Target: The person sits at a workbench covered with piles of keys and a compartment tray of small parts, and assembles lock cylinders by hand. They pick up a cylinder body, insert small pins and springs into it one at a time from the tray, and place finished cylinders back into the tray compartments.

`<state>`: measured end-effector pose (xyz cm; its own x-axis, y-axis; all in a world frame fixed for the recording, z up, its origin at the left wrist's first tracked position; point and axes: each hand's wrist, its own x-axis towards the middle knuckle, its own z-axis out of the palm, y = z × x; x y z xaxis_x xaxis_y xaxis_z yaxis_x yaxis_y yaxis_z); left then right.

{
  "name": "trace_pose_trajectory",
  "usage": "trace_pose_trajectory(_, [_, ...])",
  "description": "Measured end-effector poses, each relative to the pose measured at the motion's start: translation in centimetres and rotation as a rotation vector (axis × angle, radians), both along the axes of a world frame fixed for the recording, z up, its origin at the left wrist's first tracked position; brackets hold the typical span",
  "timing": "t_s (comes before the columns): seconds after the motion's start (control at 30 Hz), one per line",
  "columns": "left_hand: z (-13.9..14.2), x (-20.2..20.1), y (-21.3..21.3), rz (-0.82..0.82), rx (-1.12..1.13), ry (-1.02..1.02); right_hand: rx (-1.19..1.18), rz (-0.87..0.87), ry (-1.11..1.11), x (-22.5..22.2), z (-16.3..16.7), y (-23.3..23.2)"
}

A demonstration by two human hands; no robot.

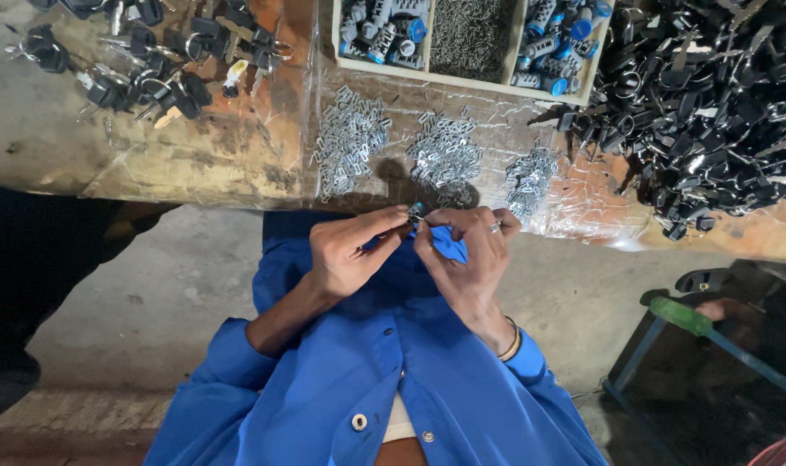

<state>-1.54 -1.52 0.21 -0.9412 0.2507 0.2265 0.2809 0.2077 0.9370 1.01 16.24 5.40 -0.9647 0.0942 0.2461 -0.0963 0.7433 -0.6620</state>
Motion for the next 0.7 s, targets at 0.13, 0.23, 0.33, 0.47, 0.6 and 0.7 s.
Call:
trace_pose_trajectory(0.13, [0.1,0.0,0.0,-0.005,0.002,-0.019,-0.038,-0.012,-0.023,0.1,0.0,0.0])
trace_pose_trajectory(0.23, [0.3,-0.1,0.0,-0.013,0.005,-0.022,-0.023,0.01,-0.011,-0.1,-0.1,0.1])
trace_pose_trajectory(0.33, [0.3,-0.3,-0.1,-0.02,-0.021,0.044,0.038,0.017,-0.063,-0.1,0.0,0.4])
trace_pose_trajectory(0.47, [0.4,-0.5,0.1,-0.014,-0.032,0.097,0.154,0.069,-0.139,-0.4,0.4,2.7])
trace_pose_trajectory(0.6, [0.6,-0.3,0.6,0.014,0.018,0.03,0.41,-0.178,-0.108,-0.9,0.6,5.2])
trace_pose_trajectory(0.7, [0.6,-0.3,0.6,0.012,0.027,0.021,0.469,-0.17,-0.09,-0.7,0.5,5.9])
